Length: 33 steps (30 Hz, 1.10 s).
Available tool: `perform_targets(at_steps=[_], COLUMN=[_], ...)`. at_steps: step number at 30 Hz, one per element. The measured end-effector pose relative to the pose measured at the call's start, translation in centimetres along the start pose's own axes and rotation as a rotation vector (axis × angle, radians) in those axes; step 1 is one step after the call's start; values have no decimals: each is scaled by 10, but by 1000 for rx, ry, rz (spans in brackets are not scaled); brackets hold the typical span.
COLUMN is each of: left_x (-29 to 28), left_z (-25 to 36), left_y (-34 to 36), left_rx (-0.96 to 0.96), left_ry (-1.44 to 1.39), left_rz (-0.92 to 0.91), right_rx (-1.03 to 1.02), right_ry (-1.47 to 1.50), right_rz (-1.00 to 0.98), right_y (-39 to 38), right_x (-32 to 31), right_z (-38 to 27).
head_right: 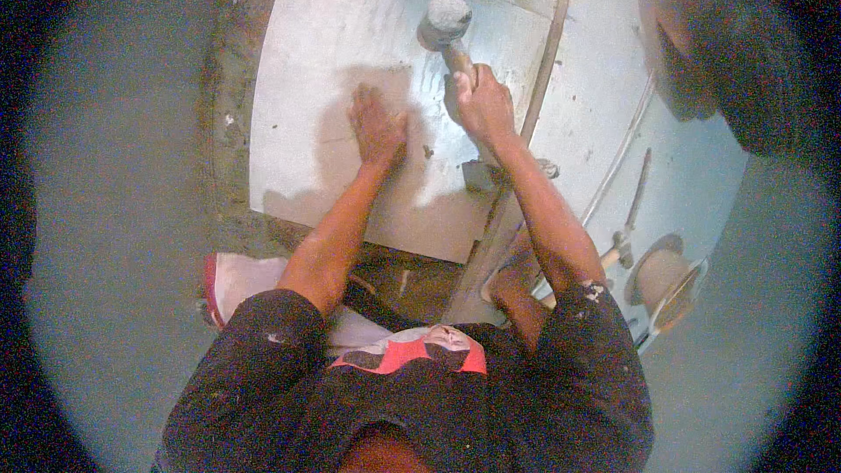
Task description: The person spreads mortar on the floor, places a large tile onto the wet surface, and uses a rubber mallet to level and secure the tile.
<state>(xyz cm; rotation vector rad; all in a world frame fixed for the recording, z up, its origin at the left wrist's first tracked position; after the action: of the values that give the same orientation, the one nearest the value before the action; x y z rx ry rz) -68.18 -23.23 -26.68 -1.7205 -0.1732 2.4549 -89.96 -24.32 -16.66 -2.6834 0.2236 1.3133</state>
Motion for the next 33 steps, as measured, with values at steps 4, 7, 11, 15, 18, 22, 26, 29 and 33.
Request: perform_targets(at_steps=[4,7,11,15,18,22,26,29,33], left_x=[-11,-10,-6,-7,-12,-12,-7,-5,0], left_z=[-42,-42,-41,-47,-47,-44,-42,-41,-46], left_y=[-32,-35,-31,-35,-35,-32,-30,-34,-38], left_rx=[-33,9,-27,34,19,28,31,62,94], left_ry=[110,138,100,96,107,119,150,148,229], left_rz=[-14,-11,-82,-49,-122,-84,1,35,83], right_rx=[85,58,37,110,149,270,429,427,323], right_ry=[231,303,309,374,408,379,298,249,239], right_rz=[-38,-57,2,-20,-20,-3,18,138,331], right_y=[-54,-84,-124,-154,-160,-164,-177,-192,-230], right_x=[-1,12,40,56,69,69,61,50,51], right_z=[-51,-67,-72,-94,-93,-90,-93,-105,-125])
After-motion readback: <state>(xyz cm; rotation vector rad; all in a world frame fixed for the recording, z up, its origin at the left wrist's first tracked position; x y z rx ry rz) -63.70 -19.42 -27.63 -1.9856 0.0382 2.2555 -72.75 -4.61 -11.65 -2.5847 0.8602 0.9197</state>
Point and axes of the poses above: each hand's wrist, its own y-axis towards the middle knuckle, its own x-axis out of the palm, z = x × y, the point moved 4 cm from there along y, towards the middle knuckle, and after that the axes turned 10 degrees about -x, right-handed, at the moved point
